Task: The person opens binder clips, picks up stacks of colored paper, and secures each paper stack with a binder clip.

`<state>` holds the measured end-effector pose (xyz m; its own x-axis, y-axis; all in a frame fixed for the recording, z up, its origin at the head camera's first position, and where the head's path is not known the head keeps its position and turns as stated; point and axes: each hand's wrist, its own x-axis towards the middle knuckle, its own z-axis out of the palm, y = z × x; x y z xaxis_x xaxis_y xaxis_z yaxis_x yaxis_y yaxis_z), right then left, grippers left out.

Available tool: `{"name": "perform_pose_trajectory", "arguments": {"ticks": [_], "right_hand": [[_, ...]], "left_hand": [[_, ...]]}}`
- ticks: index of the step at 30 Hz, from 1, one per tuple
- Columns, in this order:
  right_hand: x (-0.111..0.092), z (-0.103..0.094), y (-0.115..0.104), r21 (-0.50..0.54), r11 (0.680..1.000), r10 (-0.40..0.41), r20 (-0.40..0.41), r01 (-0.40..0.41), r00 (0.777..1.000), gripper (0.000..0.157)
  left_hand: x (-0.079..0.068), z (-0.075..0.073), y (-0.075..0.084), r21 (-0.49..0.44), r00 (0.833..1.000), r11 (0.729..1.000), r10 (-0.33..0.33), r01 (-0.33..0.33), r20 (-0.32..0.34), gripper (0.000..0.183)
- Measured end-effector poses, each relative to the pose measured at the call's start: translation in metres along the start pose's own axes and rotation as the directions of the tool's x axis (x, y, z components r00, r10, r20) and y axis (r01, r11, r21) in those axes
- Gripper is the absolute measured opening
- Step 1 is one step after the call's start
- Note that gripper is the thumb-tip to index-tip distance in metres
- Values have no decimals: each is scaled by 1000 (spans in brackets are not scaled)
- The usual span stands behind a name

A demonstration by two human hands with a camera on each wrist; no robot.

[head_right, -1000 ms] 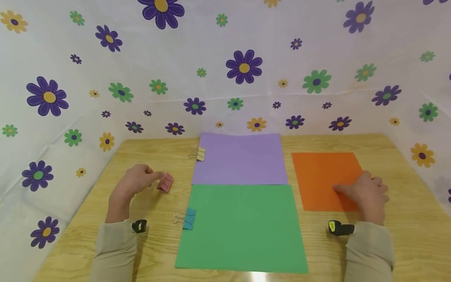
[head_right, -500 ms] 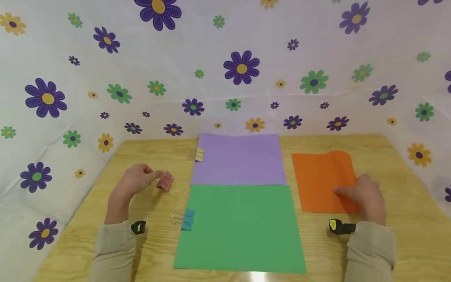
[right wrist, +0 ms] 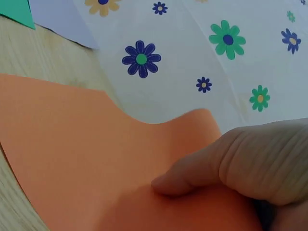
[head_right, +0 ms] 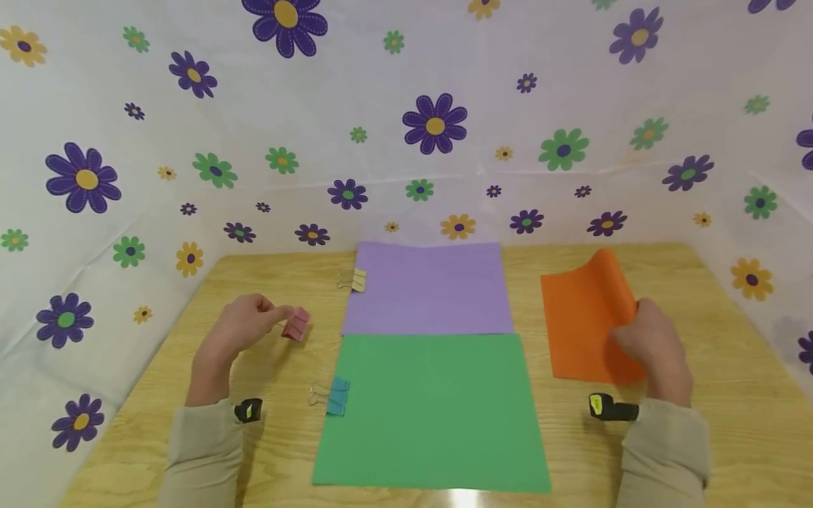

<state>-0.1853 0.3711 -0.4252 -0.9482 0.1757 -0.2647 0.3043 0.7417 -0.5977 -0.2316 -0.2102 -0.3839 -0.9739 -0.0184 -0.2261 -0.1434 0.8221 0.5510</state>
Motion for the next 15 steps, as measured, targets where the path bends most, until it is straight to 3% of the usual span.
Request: {"name": "perform_pose_trajectory", "arguments": {"ticks": [3,10,15], "right_hand": [[1,0,-5,-15,1000,-18,-12,18,1000,64],[-1,6,8,71,990,116,37,-119,993,95],[2,9,19,92,989,106,72,-112,992,95]], "left_hand": [[0,-1,-1,-2,1000,1000,-3,3,-3,43],[1,-1,3,2,1000,1000,-13,13,-5,42],[2,1,2,-7,1000,1000,-8,8,-5,41]]}}
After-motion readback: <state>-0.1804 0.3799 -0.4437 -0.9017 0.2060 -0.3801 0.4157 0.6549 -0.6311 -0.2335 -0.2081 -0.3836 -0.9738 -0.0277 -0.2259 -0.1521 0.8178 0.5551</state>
